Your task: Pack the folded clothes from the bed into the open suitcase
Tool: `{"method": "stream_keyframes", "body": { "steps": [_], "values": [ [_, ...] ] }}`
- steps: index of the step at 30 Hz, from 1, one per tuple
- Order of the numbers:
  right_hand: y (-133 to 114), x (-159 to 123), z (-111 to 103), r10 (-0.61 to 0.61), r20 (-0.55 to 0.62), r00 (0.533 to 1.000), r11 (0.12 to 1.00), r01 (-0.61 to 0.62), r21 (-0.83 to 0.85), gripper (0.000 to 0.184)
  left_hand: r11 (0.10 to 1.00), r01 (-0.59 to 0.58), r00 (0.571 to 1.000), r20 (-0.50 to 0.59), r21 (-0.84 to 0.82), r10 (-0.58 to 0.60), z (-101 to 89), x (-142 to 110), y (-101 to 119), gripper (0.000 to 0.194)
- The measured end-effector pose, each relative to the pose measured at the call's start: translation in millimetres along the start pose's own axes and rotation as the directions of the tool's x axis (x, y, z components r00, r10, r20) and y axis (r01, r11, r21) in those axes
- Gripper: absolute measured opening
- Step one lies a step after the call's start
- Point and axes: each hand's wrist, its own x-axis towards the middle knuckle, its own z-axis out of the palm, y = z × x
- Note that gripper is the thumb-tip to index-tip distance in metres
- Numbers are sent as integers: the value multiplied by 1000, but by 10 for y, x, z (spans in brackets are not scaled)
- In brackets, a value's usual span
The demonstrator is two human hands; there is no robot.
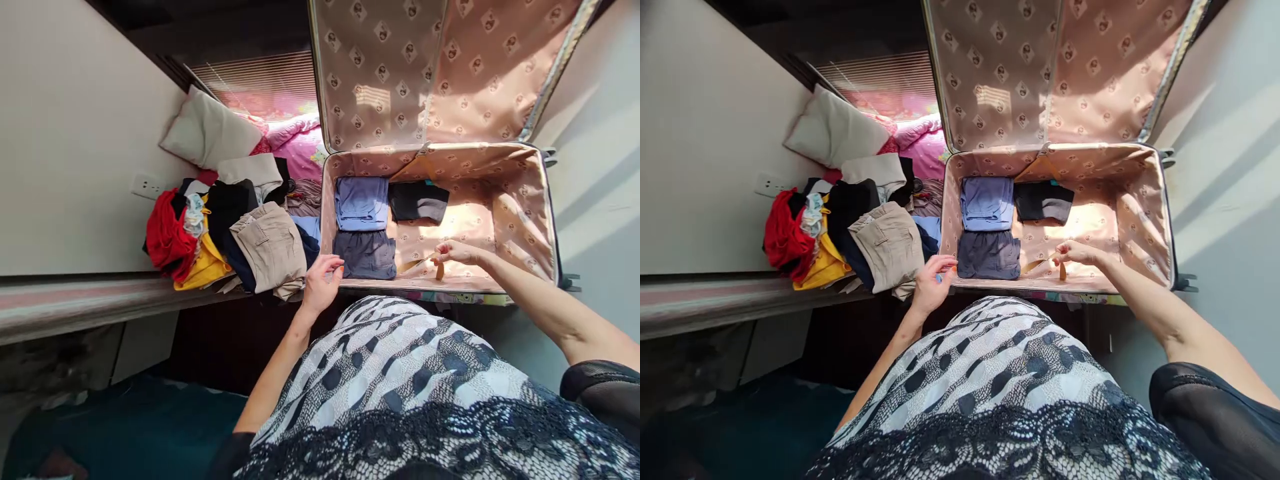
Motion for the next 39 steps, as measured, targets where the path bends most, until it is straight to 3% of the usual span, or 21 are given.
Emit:
{"method": "stream_keyframes", "body": {
  "steps": [3,5,8,11,14,16,18,21,24,26,29,31,36,39],
  "values": [
    [-57,-125,211,23,-11,1000,999,-23,25,67,991,-64,974,208,-118,88,398,200,69,15],
    [-112,-158,327,33,-66,997,992,-41,-117,60,985,-83,933,335,-148,129,671,323,88,15],
    [-179,-166,420,19,-77,997,907,-50,-419,47,990,-92,857,499,-102,132,1040,481,71,14],
    [-207,-174,430,15,-63,998,871,-44,-489,25,991,-133,786,605,-36,127,1332,599,37,15],
    [-237,-198,406,-17,-20,1000,908,7,-420,45,988,-157,745,657,7,114,1567,674,34,19],
    [-275,-215,408,-77,51,996,961,88,-262,64,989,-140,749,658,44,77,1718,699,51,26],
    [-318,-227,447,-144,85,986,987,150,-60,79,994,-80,786,618,77,15,1872,702,77,40],
    [-359,-236,559,-184,93,979,977,171,127,84,983,167,832,523,81,-184,2074,682,128,42],
    [-363,-236,656,-190,146,971,965,157,211,77,907,421,791,486,10,-372,2157,679,186,16],
    [-360,-225,678,-193,159,968,964,157,215,72,899,438,792,474,-2,-385,2127,713,227,12],
    [-365,-210,658,-235,117,965,967,219,131,67,958,277,852,441,74,-280,2005,797,299,11],
    [-372,-222,646,-311,53,949,950,308,48,64,982,150,866,464,115,-187,1918,838,366,11],
    [-345,-372,755,-550,-147,822,833,526,-170,52,981,-172,815,573,88,92,1790,752,575,13],
    [-243,-518,871,-664,-138,735,733,603,-315,50,945,-326,753,608,11,252,1782,587,655,16]
  ]
}}
